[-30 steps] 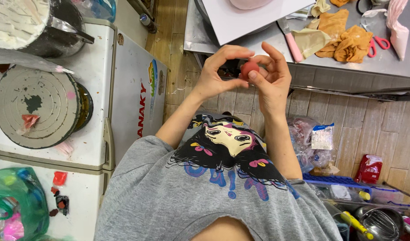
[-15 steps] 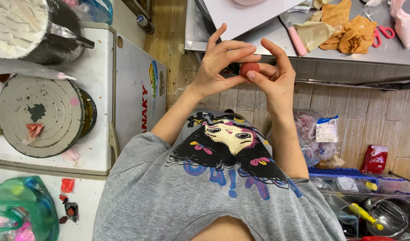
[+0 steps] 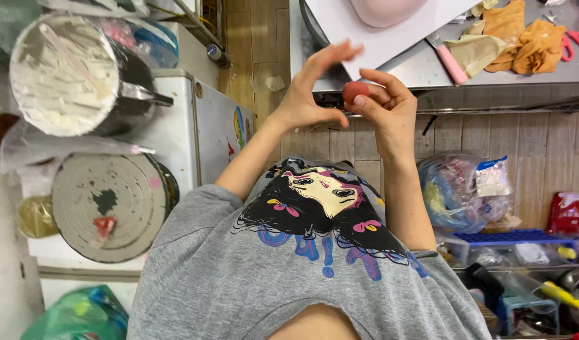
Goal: The person rolls small pieces of red and black clay between their palms to form smooth spheres. They place the finished spheres on a nearby countertop. The workspace is cluttered with various craft supplies.
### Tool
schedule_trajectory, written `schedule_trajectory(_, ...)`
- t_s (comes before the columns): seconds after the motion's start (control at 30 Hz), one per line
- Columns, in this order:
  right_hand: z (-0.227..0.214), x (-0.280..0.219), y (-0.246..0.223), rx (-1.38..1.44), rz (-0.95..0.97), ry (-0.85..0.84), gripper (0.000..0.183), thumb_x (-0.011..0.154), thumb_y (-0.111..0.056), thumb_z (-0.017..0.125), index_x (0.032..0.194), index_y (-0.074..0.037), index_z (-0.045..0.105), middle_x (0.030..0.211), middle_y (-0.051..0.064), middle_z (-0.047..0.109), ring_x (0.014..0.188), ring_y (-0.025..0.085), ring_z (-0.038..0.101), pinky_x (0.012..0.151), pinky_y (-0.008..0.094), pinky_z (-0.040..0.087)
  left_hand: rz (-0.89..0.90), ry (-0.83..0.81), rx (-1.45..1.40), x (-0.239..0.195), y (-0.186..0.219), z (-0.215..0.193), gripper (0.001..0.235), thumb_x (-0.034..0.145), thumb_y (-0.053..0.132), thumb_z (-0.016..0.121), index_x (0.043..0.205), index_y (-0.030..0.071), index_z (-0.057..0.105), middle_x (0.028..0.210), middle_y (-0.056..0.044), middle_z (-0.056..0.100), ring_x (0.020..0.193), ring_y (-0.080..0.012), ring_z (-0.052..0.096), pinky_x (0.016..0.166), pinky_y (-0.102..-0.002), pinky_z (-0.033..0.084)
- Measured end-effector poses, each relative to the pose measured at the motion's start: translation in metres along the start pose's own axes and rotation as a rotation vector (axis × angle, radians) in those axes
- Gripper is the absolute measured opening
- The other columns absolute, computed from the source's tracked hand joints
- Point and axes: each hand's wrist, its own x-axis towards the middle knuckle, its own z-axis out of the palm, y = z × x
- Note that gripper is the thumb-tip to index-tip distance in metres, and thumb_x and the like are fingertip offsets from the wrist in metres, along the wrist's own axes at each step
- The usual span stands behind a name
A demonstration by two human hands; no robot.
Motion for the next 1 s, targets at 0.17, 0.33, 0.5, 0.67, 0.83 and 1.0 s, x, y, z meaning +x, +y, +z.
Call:
schedule_trajectory(0.17,-0.007,0.02,0.023,0.295,0.107,0.131,0.034,0.099,-0.006,0.071,0.131,0.004,0.063,0.118,0.017,0.073,0.103,0.023,0.074,0.089,0.039,0.066,-0.093,-0.222,0.562,0.005,-0.094,0.0,0.108,0.088,0.058,0.085,0.166,0.012,0.026,0.172,-0.013,0.018,0.16,-0.0347,0.012,0.129,-0.059,0.018)
schedule_trajectory(0.33,-0.026,0.053,0.035,0.102,0.001,0.194,0.035,0.1,-0.006,0.073,0.133,0.0,0.063,0.121,0.01,0.069,0.11,0.021,0.074,0.092,0.037,0.068,-0.117,-0.266,0.603,-0.01,-0.121,0.036,0.117,0.073,0.054,0.087,0.162,0.011,0.025,0.168,-0.017,0.011,0.156,-0.0377,0.006,0.126,-0.061,0.014)
schedule_trajectory(0.5,-0.044,0.105,0.05,-0.1,-0.217,0.21,0.045,0.099,-0.004,0.079,0.139,-0.004,0.059,0.118,0.005,0.065,0.106,0.017,0.074,0.089,0.033,0.069,-0.052,-0.27,0.63,0.001,-0.127,0.034,0.102,0.085,0.045,0.088,0.163,0.015,0.03,0.171,-0.011,0.017,0.159,-0.0331,0.01,0.128,-0.061,0.01)
schedule_trajectory(0.67,-0.063,0.147,0.069,-0.141,-0.372,0.198,0.039,0.097,0.002,0.086,0.125,-0.004,0.06,0.115,0.008,0.068,0.094,0.016,0.073,0.079,0.026,0.06,-0.079,-0.22,0.695,-0.001,-0.124,0.011,0.083,0.09,0.032,0.085,0.158,0.011,0.042,0.172,-0.004,0.023,0.161,-0.0296,0.013,0.129,-0.061,0.012)
schedule_trajectory(0.83,-0.076,0.164,0.082,-0.242,-0.429,0.166,0.031,0.098,0.001,0.088,0.116,-0.001,0.063,0.116,0.008,0.068,0.095,0.016,0.074,0.083,0.026,0.06,-0.122,-0.211,0.687,-0.007,-0.108,0.023,0.076,0.085,0.027,0.085,0.15,0.01,0.05,0.17,-0.006,0.022,0.158,-0.0304,0.014,0.126,-0.064,0.013)
schedule_trajectory(1.0,-0.08,0.167,0.085,-0.232,-0.412,0.217,0.031,0.096,-0.004,0.087,0.114,-0.001,0.062,0.113,0.005,0.064,0.091,0.015,0.075,0.079,0.028,0.066,-0.156,-0.179,0.692,-0.003,-0.1,0.038,0.074,0.086,0.028,0.085,0.149,0.011,0.051,0.17,-0.005,0.02,0.158,-0.0301,0.013,0.124,-0.066,0.014)
